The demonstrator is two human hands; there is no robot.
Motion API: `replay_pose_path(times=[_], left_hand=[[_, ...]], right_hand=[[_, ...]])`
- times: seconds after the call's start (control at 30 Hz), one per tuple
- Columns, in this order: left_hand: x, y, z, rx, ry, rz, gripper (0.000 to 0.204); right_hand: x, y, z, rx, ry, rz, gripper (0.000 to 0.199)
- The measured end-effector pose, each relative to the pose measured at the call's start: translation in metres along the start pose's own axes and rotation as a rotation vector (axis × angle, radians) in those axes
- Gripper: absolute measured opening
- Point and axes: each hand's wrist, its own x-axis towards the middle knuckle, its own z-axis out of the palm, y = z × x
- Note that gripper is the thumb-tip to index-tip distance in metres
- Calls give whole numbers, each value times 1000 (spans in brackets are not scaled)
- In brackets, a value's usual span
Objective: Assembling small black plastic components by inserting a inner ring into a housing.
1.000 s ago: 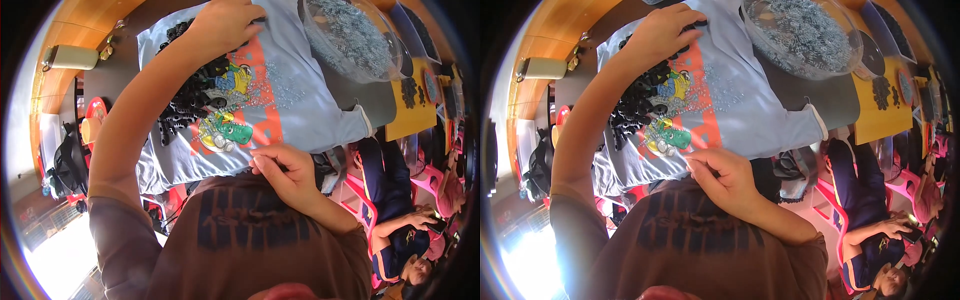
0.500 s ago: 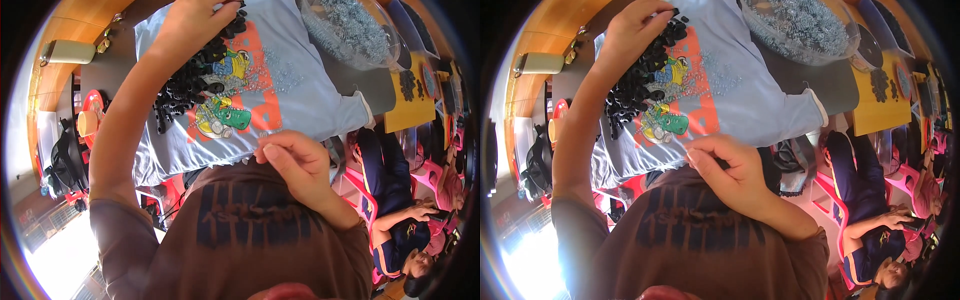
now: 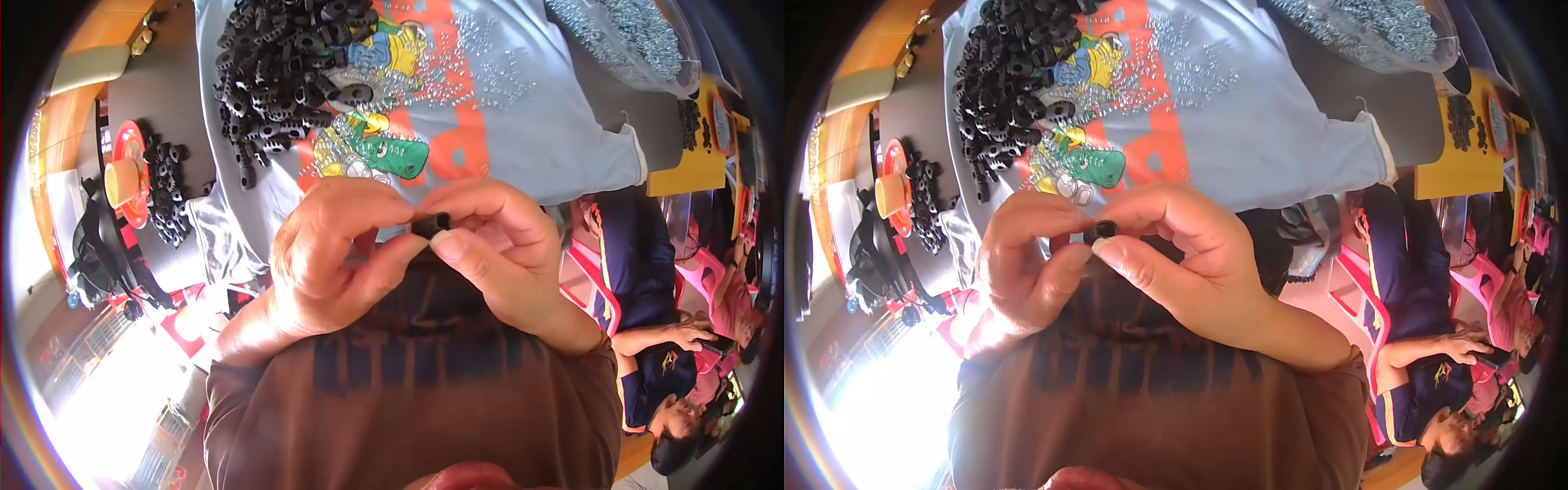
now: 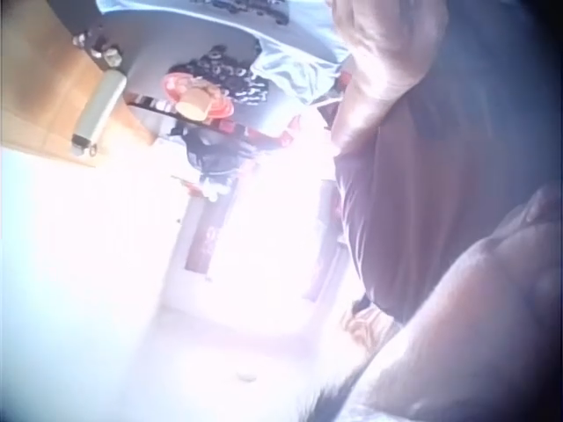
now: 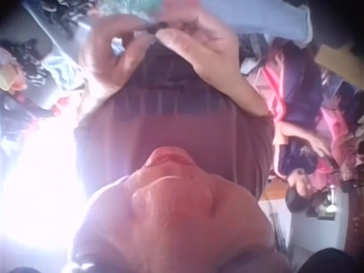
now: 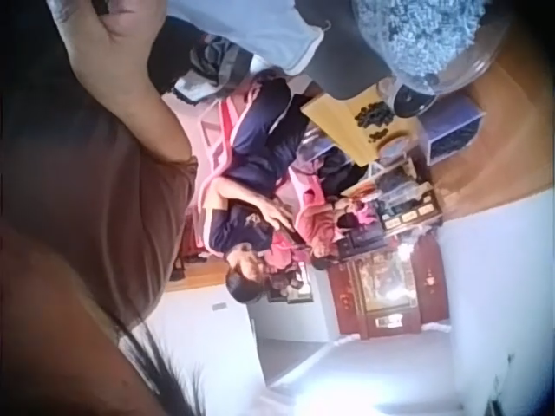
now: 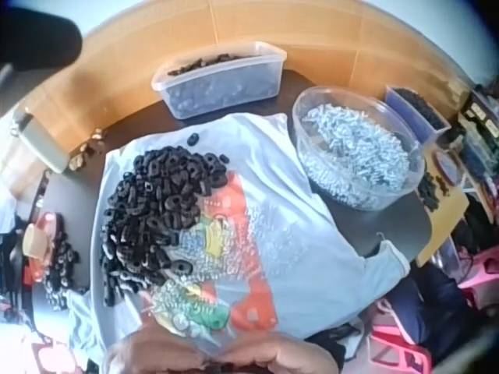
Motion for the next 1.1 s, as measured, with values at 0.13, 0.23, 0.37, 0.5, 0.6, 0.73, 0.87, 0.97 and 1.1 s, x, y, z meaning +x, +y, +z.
replay_pose_path(times=[0.13,0.23,0.37,0.5,0.6,0.73,0.87,0.97,1.1], left_hand=[[6,-8,-8,128,-48,86,27],[22,-6,-7,259,-46,36,27],[44,-6,7,400,-101,105,22],[59,-15,24,561,-122,192,26],[64,-21,34,645,-106,210,28],[68,-27,36,747,-103,266,27],[67,-26,34,731,-115,173,20],[67,-25,36,733,-116,138,18],[69,-26,37,738,-133,187,20]], right_hand=[[-4,3,-3,34,68,-96,23],[-2,4,-8,-131,109,-271,26],[-2,4,-14,-289,170,-382,29],[-2,6,-19,-338,197,-413,28],[-1,8,-21,-327,211,-409,27],[3,10,-24,-275,223,-437,25],[1,3,-33,-289,57,-428,32],[4,7,-30,-305,187,-435,21],[4,10,-28,-296,190,-454,21]])
